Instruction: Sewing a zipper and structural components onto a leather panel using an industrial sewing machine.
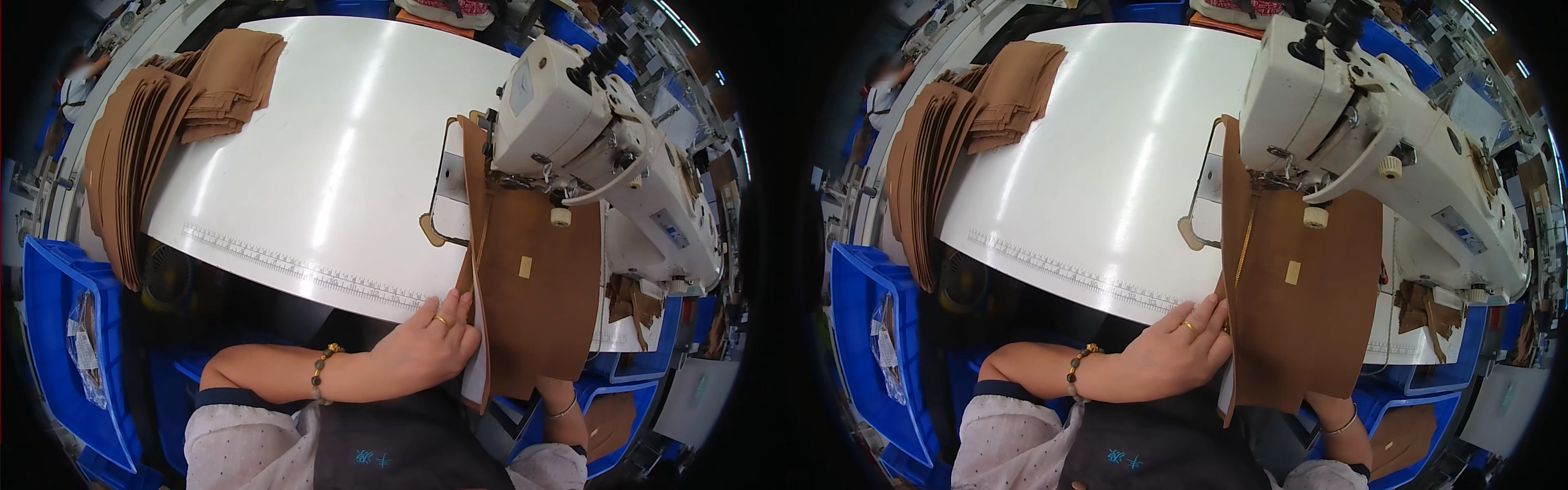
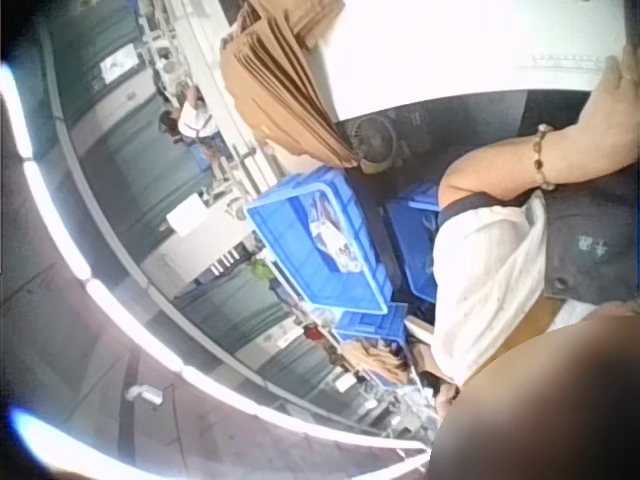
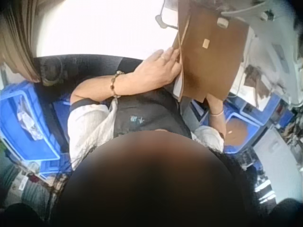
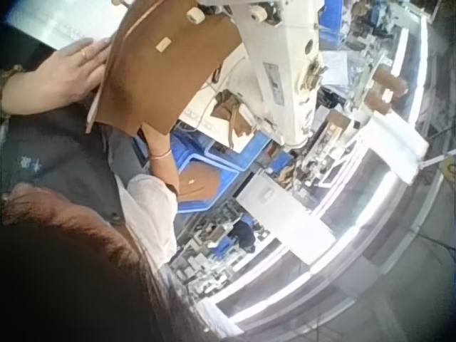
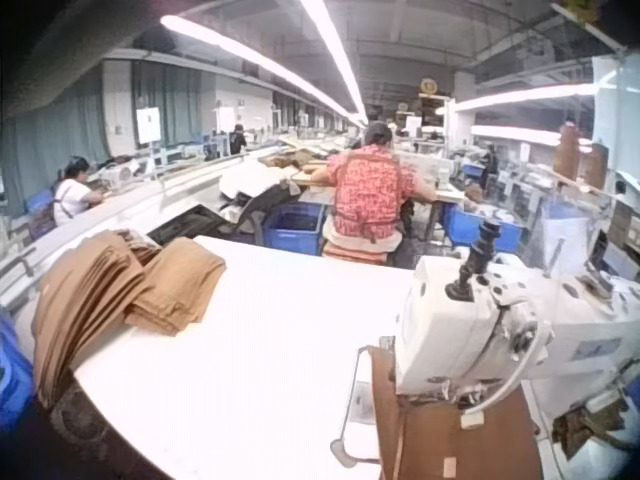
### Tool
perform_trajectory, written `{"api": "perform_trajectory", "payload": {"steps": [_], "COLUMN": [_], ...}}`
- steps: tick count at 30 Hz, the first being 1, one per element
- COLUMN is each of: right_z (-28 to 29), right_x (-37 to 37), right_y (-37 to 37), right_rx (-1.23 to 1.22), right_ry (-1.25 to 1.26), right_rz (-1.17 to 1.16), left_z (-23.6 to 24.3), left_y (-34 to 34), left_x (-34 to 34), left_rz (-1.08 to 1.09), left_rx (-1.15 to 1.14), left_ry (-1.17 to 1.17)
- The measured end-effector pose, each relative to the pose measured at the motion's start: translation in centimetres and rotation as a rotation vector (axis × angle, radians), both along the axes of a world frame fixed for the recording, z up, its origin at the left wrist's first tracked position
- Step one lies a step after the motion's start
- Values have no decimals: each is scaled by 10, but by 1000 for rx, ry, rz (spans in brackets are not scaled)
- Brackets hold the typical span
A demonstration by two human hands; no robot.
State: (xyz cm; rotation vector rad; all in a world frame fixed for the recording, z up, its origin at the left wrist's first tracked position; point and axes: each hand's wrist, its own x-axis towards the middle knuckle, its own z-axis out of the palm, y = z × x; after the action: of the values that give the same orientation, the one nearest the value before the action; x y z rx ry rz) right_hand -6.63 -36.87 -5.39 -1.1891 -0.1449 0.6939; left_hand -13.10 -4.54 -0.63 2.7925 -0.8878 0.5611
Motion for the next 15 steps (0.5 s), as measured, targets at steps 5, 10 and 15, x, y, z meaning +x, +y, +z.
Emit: {"api": "perform_trajectory", "payload": {"steps": [5, 10, 15], "right_z": [5, 10, 20], "right_x": [0, 4, 20], "right_y": [10, 14, 16], "right_rx": [-57, -112, -192], "right_ry": [-42, -107, -234], "right_rz": [-5, -21, -94], "left_z": [-2, -4, -7], "left_y": [0, 0, 2], "left_x": [-2, -2, -3], "left_rz": [38, 33, 6], "left_rx": [-22, -7, -3], "left_ry": [-36, -55, -62]}}
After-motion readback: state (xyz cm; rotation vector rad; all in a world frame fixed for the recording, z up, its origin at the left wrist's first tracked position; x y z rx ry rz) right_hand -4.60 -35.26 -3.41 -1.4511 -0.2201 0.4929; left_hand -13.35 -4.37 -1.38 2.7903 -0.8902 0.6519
